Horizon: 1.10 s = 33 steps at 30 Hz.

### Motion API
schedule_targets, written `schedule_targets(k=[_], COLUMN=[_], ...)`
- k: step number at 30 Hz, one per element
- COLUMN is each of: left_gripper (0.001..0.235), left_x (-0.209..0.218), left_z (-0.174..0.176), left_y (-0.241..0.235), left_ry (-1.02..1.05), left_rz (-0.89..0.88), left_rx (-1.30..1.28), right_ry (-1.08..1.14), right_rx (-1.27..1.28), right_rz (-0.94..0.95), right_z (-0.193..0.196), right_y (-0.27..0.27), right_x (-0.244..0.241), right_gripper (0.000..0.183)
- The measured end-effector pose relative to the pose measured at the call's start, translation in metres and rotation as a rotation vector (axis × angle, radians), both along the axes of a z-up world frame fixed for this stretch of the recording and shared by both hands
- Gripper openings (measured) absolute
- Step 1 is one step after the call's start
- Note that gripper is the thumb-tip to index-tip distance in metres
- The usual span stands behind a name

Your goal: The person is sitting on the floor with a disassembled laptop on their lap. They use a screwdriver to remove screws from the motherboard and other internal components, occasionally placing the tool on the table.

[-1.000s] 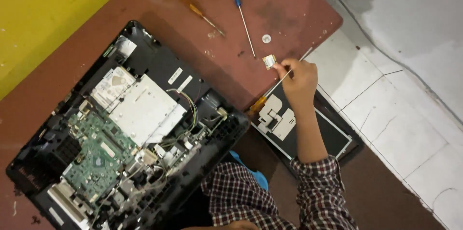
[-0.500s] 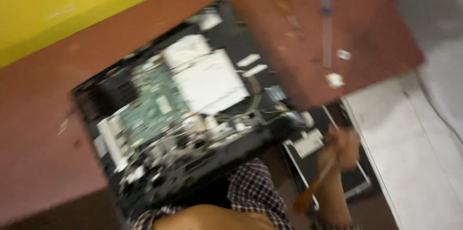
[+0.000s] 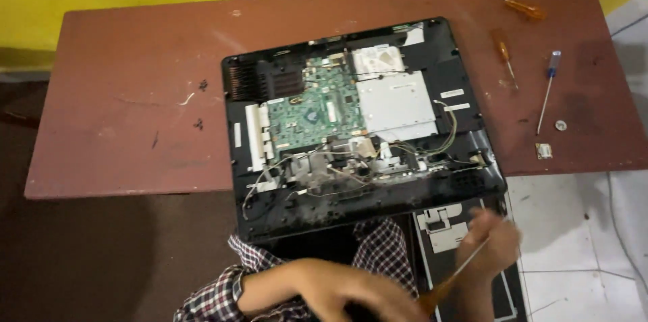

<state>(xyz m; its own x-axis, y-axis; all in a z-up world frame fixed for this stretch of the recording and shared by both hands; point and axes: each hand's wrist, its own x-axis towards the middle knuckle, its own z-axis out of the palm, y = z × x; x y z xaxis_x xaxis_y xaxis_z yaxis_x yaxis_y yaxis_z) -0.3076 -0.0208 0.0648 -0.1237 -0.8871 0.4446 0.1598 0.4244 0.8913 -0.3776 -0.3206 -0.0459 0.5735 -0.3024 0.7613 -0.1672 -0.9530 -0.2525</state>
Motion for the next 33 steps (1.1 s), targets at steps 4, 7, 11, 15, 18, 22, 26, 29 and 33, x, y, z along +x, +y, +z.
schedule_targets(k=[4, 7, 11, 15, 18, 22, 26, 29, 33], left_gripper=[0.051, 0.074, 0.055, 0.044, 0.034, 0.043, 0.055, 0.065, 0.065], left_x=[0.004, -0.002, -0.006, 0.012, 0.02, 0.017, 0.026, 0.036, 0.048], left_z=[0.052, 0.045, 0.014, 0.009, 0.007, -0.037, -0.035, -0.041, -0.05], left_y=[0.009, 0.021, 0.028, 0.064, 0.103, 0.132, 0.133, 0.134, 0.141], left_ry=[-0.241, -0.199, 0.235, 0.031, -0.244, -0.414, -0.315, -0.113, 0.01], left_rz=[0.57, 0.563, 0.579, 1.167, 1.562, 1.901, 2.046, 2.043, 2.055], left_rx=[0.106, 0.464, 0.437, 0.417, 0.773, 0.939, 1.174, 1.23, 1.182], right_ry=[-0.148, 0.307, 0.204, 0.71, 0.472, 0.527, 0.726, 0.691, 0.691], right_rx=[0.413, 0.379, -0.031, 0.413, 0.536, 0.174, 0.173, 0.098, 0.023], right_rz=[0.426, 0.232, 0.302, 0.519, 0.696, 0.63, 0.669, 0.708, 0.783], right_z=[0.041, 0.105, 0.124, 0.154, 0.121, 0.086, 0.053, 0.046, 0.054], right_y=[0.04, 0.092, 0.122, 0.144, 0.106, 0.055, 0.037, 0.034, 0.035], right_x=[0.032, 0.06, 0.1, 0.155, 0.214, 0.289, 0.318, 0.322, 0.32], right_gripper=[0.022, 0.071, 0.014, 0.046, 0.099, 0.041, 0.021, 0.011, 0.024])
